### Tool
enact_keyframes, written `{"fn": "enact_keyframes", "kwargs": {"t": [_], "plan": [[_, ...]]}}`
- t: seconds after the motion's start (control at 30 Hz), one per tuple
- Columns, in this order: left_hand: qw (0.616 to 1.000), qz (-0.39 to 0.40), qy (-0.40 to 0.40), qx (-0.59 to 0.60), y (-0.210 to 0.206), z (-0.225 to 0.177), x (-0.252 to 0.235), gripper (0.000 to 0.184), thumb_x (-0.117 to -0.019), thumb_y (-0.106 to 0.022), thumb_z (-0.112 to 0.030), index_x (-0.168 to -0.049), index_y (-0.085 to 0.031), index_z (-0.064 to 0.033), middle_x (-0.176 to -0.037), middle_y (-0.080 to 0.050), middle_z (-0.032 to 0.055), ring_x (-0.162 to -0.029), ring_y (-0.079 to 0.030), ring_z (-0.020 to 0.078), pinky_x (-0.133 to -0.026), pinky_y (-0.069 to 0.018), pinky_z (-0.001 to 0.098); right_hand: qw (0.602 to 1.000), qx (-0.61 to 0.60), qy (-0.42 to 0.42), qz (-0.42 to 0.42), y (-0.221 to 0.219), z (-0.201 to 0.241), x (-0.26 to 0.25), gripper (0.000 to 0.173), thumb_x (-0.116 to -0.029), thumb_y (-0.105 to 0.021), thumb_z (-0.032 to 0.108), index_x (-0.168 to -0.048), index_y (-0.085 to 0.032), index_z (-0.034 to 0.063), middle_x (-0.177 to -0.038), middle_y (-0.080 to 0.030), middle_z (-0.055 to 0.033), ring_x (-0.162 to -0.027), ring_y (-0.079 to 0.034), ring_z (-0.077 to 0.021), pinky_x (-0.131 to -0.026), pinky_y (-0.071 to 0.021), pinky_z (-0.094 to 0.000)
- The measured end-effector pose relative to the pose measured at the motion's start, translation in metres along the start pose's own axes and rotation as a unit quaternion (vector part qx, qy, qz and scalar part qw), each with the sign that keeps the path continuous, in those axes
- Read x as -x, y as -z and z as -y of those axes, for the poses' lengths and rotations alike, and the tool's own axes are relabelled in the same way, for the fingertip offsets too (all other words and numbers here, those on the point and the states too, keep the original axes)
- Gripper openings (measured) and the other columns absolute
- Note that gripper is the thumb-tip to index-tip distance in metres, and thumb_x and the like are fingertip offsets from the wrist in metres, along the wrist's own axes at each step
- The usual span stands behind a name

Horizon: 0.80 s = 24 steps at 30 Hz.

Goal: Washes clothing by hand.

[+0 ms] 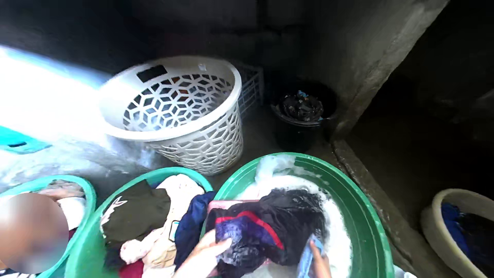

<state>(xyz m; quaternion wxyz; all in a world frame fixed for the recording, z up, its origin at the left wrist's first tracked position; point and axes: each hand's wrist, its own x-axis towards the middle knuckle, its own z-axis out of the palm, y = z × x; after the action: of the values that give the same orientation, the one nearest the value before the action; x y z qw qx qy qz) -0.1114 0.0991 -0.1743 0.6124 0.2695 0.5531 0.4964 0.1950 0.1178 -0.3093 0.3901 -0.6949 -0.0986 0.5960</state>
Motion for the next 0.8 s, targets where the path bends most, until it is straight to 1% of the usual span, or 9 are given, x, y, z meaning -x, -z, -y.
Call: {"fn": "enact_keyframes", "kwargs": {"t": [0.1, 0.23, 0.3, 0.37, 0.43, 0.57, 0.67, 0.73, 0.8], "plan": [[0.990, 0.005, -0.116, -0.085, -0.034, -0.059, 0.024, 0.027, -0.0867, -0.062, 0.001, -0.113, -0.065, -0.0055, -0.099, -0.075, -0.0007, -0.091, -0.072, 0.0101, -0.084, -0.0613, 0.0319, 0.995, -0.016, -0.054, 0.078, 0.024, 0.047, 0.017, 0.041, -0.1052, -0.052, 0.043, -0.118, -0.062, 0.0053, -0.078, -0.065, -0.0077, -0.062, -0.062, -0.0152, -0.055, -0.0544, -0.0349], [0.952, 0.062, -0.272, -0.125, -0.064, -0.152, 0.073, 0.024, -0.0859, -0.078, -0.032, -0.108, -0.072, -0.0232, -0.098, -0.075, -0.0059, -0.089, -0.072, 0.0054, -0.079, -0.0619, 0.0270, 0.972, -0.081, 0.107, 0.194, 0.068, 0.151, 0.071, 0.038, -0.1025, -0.041, 0.040, -0.120, -0.058, 0.0101, -0.087, -0.072, -0.0035, -0.073, -0.071, -0.0114, -0.062, -0.0623, -0.0310], [0.944, 0.062, -0.302, -0.114, -0.079, -0.193, 0.096, 0.022, -0.0849, -0.080, -0.038, -0.103, -0.073, -0.0258, -0.092, -0.075, -0.0047, -0.080, -0.072, 0.0050, -0.070, -0.0620, 0.0250, 0.941, -0.115, 0.196, 0.251, 0.085, 0.198, 0.098, 0.038, -0.0929, -0.057, 0.045, -0.113, -0.061, 0.0124, -0.086, -0.074, -0.0019, -0.073, -0.073, -0.0098, -0.062, -0.0635, -0.0292], [0.937, 0.059, -0.326, -0.115, -0.089, -0.222, 0.117, 0.012, -0.0898, -0.073, -0.029, -0.101, -0.071, -0.0253, -0.091, -0.075, -0.0047, -0.078, -0.072, 0.0042, -0.068, -0.0619, 0.0236, 0.908, -0.136, 0.263, 0.295, 0.102, 0.236, 0.125, 0.050, -0.0754, -0.082, 0.054, -0.107, -0.069, 0.0180, -0.088, -0.076, 0.0001, -0.076, -0.074, -0.0083, -0.065, -0.0640, -0.0282], [0.929, 0.063, -0.348, -0.111, -0.097, -0.242, 0.136, 0.011, -0.0943, -0.062, -0.019, -0.097, -0.070, -0.0256, -0.089, -0.074, -0.0068, -0.077, -0.070, 0.0013, -0.068, -0.0605, 0.0201, 0.883, -0.143, 0.311, 0.321, 0.117, 0.262, 0.144, 0.050, -0.0691, -0.086, 0.055, -0.104, -0.073, 0.0229, -0.089, -0.077, 0.0025, -0.079, -0.074, -0.0055, -0.068, -0.0635, -0.0254], [0.917, 0.031, -0.387, -0.095, -0.092, -0.258, 0.148, 0.015, -0.0896, -0.059, -0.014, -0.101, -0.069, -0.0188, -0.092, -0.072, -0.0011, -0.081, -0.070, 0.0063, -0.070, -0.0610, 0.0264, 0.843, -0.173, 0.370, 0.349, 0.130, 0.284, 0.162, 0.035, -0.0784, -0.082, 0.046, -0.104, -0.075, 0.0229, -0.091, -0.077, 0.0026, -0.081, -0.074, -0.0036, -0.070, -0.0632, -0.0227], [0.933, -0.047, -0.351, -0.064, -0.081, -0.246, 0.165, 0.022, -0.0946, -0.049, -0.005, -0.102, -0.065, -0.0170, -0.091, -0.071, -0.0053, -0.085, -0.068, 0.0013, -0.077, -0.0583, 0.0204, 0.850, -0.159, 0.375, 0.334, 0.128, 0.281, 0.164, 0.035, -0.0777, -0.082, 0.048, -0.103, -0.076, 0.0247, -0.091, -0.078, 0.0041, -0.083, -0.074, -0.0020, -0.071, -0.0628, -0.0212], [0.925, -0.129, -0.356, -0.028, -0.099, -0.228, 0.166, 0.022, -0.0912, -0.048, 0.000, -0.089, -0.062, -0.0163, -0.080, -0.069, -0.0071, -0.077, -0.065, -0.0006, -0.075, -0.0548, 0.0163, 0.874, -0.155, 0.336, 0.316, 0.117, 0.270, 0.151, 0.041, -0.0739, -0.084, 0.051, -0.103, -0.074, 0.0233, -0.090, -0.078, 0.0030, -0.082, -0.074, -0.0039, -0.070, -0.0633, -0.0231], [0.952, 0.025, -0.288, -0.097, -0.056, -0.201, 0.141, 0.015, -0.0933, -0.068, -0.023, -0.108, -0.068, -0.0281, -0.098, -0.074, -0.0130, -0.091, -0.069, -0.0020, -0.083, -0.0576, 0.0190, 0.913, -0.130, 0.271, 0.276, 0.098, 0.249, 0.117, 0.046, -0.0797, -0.078, 0.052, -0.107, -0.068, 0.0172, -0.086, -0.076, 0.0004, -0.076, -0.074, -0.0074, -0.064, -0.0637, -0.0265]]}}
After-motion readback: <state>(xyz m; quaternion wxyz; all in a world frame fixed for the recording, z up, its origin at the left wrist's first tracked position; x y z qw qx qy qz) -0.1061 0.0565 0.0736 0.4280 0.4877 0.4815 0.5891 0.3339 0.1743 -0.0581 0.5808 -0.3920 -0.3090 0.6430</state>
